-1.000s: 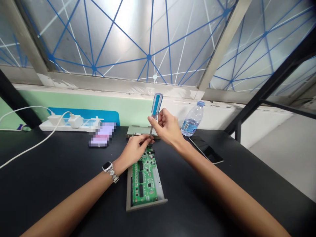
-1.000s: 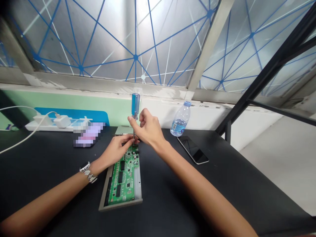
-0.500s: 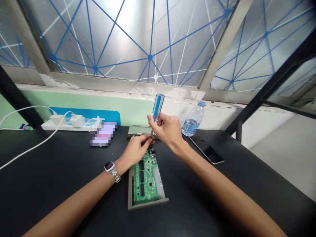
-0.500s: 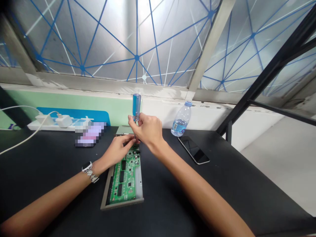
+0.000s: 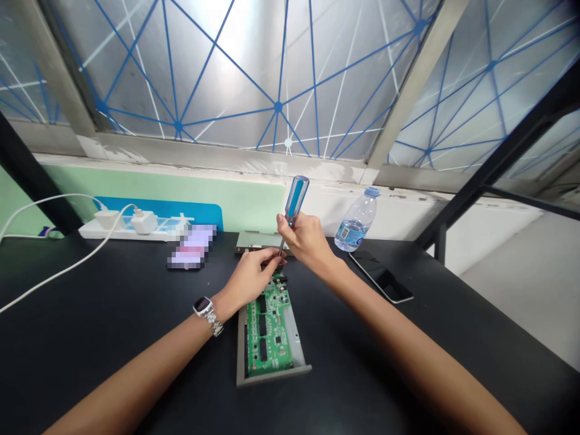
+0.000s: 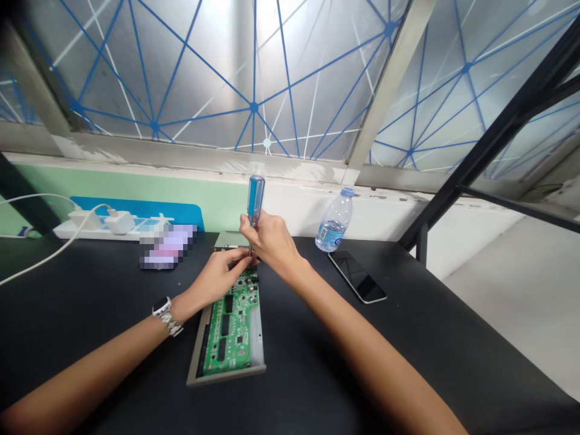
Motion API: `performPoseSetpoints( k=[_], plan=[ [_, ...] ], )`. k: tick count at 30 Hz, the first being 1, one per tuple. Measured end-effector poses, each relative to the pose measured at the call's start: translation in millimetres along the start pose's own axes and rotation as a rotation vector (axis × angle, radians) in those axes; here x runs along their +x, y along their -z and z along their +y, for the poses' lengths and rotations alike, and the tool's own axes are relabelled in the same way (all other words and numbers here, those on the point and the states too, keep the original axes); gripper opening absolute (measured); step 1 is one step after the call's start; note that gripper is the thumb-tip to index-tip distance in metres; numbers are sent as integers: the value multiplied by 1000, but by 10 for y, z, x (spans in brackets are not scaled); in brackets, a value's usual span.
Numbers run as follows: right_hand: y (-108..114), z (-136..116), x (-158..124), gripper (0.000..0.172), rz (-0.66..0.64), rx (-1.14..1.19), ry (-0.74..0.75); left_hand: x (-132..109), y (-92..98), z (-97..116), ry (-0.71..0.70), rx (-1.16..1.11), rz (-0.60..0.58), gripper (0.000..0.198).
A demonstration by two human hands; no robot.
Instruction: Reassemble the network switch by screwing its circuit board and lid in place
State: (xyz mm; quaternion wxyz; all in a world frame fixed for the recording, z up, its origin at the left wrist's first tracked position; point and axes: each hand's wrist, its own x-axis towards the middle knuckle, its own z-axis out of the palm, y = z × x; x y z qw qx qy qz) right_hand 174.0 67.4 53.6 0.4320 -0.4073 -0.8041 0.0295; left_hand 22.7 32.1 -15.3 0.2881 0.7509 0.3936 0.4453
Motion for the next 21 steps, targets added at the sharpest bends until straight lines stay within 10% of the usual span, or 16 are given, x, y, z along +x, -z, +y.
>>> performPoseSetpoints(
  k=[15,21],
  plan=[
    [-37,150,172,45,-187,222,69,2,19,-21,0,-19,-7,23],
    [5,-34,97,49,103,-51,-59,1,17,29,35,19,47,23]
  ],
)
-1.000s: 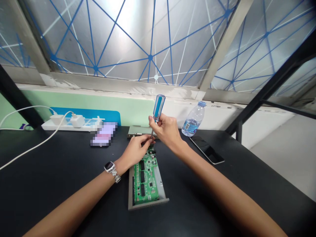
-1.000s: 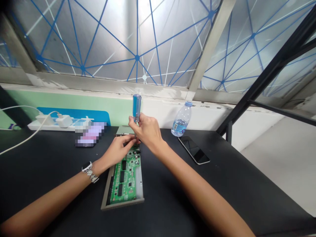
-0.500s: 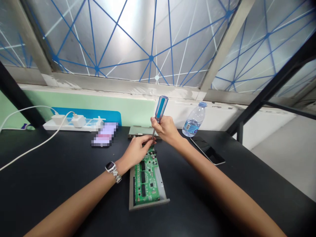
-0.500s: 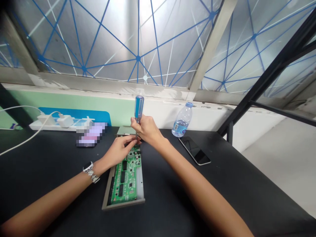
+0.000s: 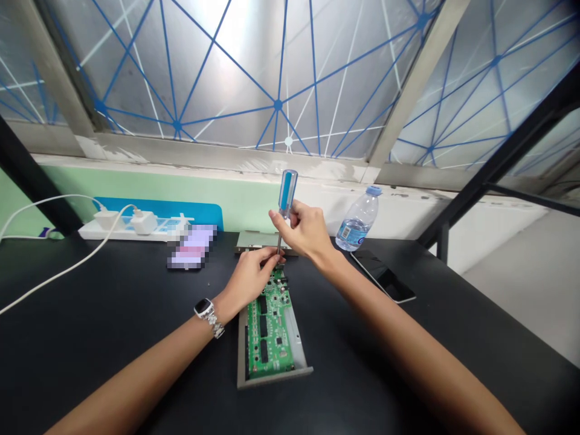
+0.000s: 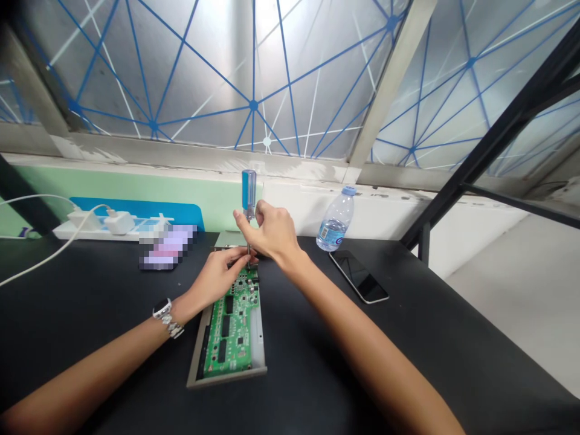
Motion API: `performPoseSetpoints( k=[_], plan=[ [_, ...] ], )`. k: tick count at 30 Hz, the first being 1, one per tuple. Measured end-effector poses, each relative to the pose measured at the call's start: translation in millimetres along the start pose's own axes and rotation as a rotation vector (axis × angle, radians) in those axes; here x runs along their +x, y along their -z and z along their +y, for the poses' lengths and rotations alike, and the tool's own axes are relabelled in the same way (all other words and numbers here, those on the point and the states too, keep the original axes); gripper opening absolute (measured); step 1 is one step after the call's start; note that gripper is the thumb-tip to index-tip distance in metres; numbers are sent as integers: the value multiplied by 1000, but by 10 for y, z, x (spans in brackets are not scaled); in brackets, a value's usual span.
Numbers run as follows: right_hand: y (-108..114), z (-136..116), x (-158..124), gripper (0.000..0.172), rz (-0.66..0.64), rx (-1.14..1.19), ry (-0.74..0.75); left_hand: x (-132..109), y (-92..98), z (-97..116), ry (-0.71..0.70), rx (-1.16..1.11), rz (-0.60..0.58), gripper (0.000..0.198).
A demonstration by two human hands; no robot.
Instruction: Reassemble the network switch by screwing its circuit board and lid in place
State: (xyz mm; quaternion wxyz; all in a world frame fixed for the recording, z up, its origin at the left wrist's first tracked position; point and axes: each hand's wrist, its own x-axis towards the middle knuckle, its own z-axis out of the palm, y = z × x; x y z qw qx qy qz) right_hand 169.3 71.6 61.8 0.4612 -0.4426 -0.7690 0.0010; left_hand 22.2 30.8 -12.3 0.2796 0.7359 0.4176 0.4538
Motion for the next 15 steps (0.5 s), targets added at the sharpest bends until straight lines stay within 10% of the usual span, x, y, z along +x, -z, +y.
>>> performPoseSetpoints(
  k=[15],
  plan=[
    [19,-175,-4,54,-8,-447,-76,-7,5,-9,7,82,25,23]
  ],
)
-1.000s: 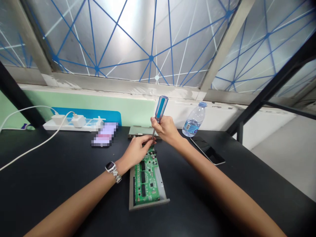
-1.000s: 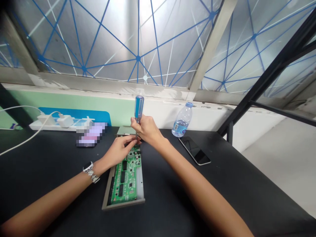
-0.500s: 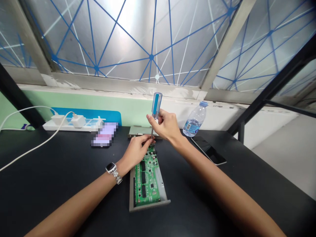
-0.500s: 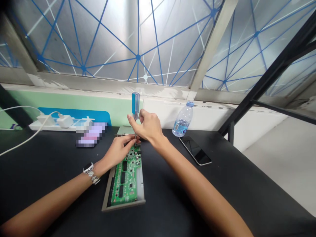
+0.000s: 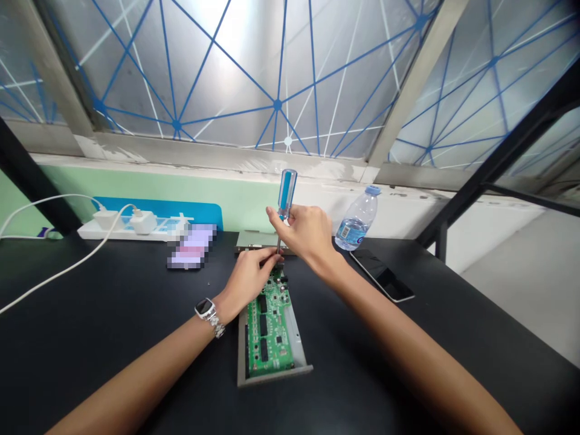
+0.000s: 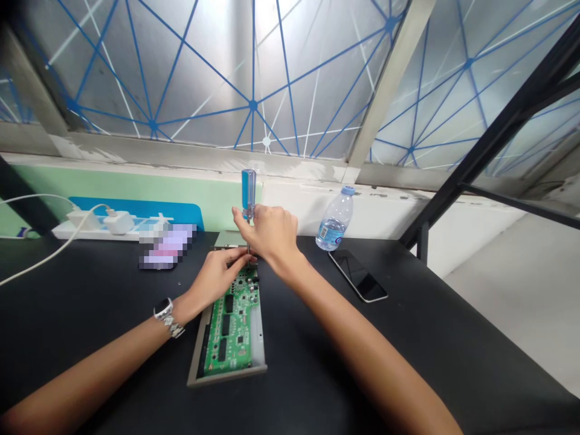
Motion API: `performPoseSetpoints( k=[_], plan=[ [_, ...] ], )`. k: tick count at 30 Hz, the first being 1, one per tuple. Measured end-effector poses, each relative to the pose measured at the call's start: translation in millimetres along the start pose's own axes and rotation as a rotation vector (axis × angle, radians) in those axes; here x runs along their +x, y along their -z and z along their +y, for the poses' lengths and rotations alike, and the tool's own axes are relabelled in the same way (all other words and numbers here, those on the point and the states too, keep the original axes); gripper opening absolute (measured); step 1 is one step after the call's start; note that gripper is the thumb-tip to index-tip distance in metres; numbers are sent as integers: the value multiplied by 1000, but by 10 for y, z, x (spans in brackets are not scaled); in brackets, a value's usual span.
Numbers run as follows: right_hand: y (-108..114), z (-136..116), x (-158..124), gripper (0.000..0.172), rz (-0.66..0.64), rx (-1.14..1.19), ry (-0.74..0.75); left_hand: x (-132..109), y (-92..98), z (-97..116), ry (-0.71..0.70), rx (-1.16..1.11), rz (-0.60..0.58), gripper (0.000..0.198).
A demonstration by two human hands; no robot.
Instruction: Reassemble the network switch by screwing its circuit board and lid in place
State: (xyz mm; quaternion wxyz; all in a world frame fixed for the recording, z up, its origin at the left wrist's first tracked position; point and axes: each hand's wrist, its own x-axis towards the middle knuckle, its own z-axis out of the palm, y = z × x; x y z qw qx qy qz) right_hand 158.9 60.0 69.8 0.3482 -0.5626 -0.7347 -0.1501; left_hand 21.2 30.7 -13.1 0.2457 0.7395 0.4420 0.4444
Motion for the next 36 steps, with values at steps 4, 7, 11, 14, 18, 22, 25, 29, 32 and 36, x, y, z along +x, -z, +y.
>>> performPoseSetpoints(
  k=[4,7,11,14,18,22,25,29,32,36],
  plan=[
    [-31,1,-4,46,-38,13,31,-9,2,7,5,17,-9,24],
    [-52,20,5,43,-51,91,68,-19,4,0,0,10,-8,23],
    [-92,78,42,42,-112,267,122,-16,-1,-11,-12,-19,-13,23],
    [-126,140,73,44,-177,414,170,-7,-6,-13,-18,-29,-20,22],
    [-124,198,82,45,-233,512,178,-9,-9,-12,-25,-34,-23,22],
    [-43,187,67,45,-226,511,92,-12,-7,2,-5,-45,-18,22],
    [38,149,59,48,-203,532,22,-12,0,22,10,-30,-4,22],
    [127,102,46,49,-139,442,-3,-12,8,37,18,-24,3,21],
    [175,74,29,50,-72,286,-8,-10,9,37,25,-16,4,20],
    [221,38,8,53,-49,126,-29,-4,4,39,36,2,0,21]
  ],
)
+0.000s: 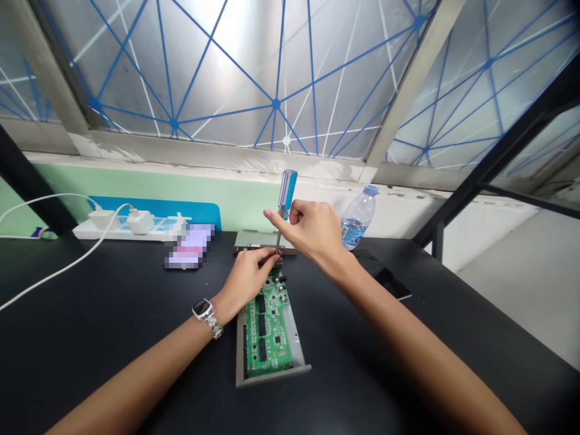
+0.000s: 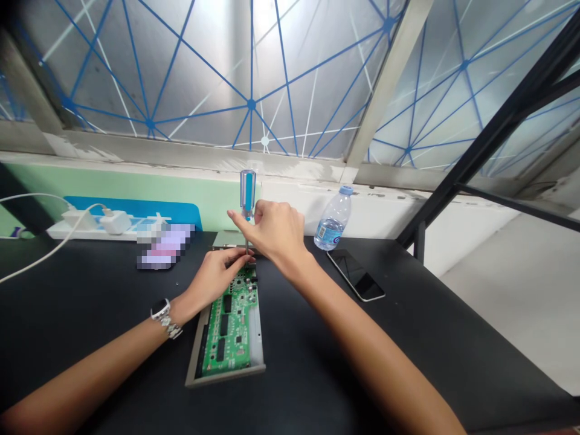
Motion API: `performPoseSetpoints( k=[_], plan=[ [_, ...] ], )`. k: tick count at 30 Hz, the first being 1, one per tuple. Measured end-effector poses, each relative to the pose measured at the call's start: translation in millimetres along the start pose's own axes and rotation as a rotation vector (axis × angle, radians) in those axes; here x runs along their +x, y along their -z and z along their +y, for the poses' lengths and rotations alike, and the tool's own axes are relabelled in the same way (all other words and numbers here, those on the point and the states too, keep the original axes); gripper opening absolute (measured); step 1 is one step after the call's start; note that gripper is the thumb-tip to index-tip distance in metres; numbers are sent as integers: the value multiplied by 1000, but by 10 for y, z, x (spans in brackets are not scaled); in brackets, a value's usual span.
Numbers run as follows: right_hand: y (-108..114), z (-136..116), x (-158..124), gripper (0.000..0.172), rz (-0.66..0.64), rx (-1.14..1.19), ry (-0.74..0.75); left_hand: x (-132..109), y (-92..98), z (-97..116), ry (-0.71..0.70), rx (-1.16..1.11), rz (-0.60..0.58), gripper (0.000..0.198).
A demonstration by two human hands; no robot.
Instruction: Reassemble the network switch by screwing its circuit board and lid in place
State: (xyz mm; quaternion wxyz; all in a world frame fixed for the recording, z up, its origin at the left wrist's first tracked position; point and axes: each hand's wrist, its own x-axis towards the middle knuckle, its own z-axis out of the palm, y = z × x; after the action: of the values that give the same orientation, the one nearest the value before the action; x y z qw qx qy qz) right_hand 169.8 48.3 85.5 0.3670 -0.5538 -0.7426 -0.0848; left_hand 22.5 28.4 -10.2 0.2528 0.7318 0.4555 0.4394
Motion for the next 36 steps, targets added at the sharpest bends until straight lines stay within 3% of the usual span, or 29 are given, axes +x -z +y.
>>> performPoseSetpoints(
  k=[7,12,19,22,27,31,36],
  plan=[
    [42,-59,-10,38,-135,-55,46,20,25,-22,-7,-18,-43,22],
    [107,-36,19,35,-272,113,53,86,74,22,-87,-151,-166,29],
    [168,79,70,30,-415,350,39,131,107,-78,-74,-226,-248,26],
    [200,103,56,29,-468,453,26,122,106,-107,-72,-221,-235,26],
    [178,161,-27,29,-448,499,-28,89,104,-71,-40,-174,-178,26],
    [39,224,-75,18,-595,631,-56,78,100,-39,-1,-186,-138,24],
    [-27,222,-66,13,-650,712,-93,85,90,-15,34,-266,-95,20]
  ],
)
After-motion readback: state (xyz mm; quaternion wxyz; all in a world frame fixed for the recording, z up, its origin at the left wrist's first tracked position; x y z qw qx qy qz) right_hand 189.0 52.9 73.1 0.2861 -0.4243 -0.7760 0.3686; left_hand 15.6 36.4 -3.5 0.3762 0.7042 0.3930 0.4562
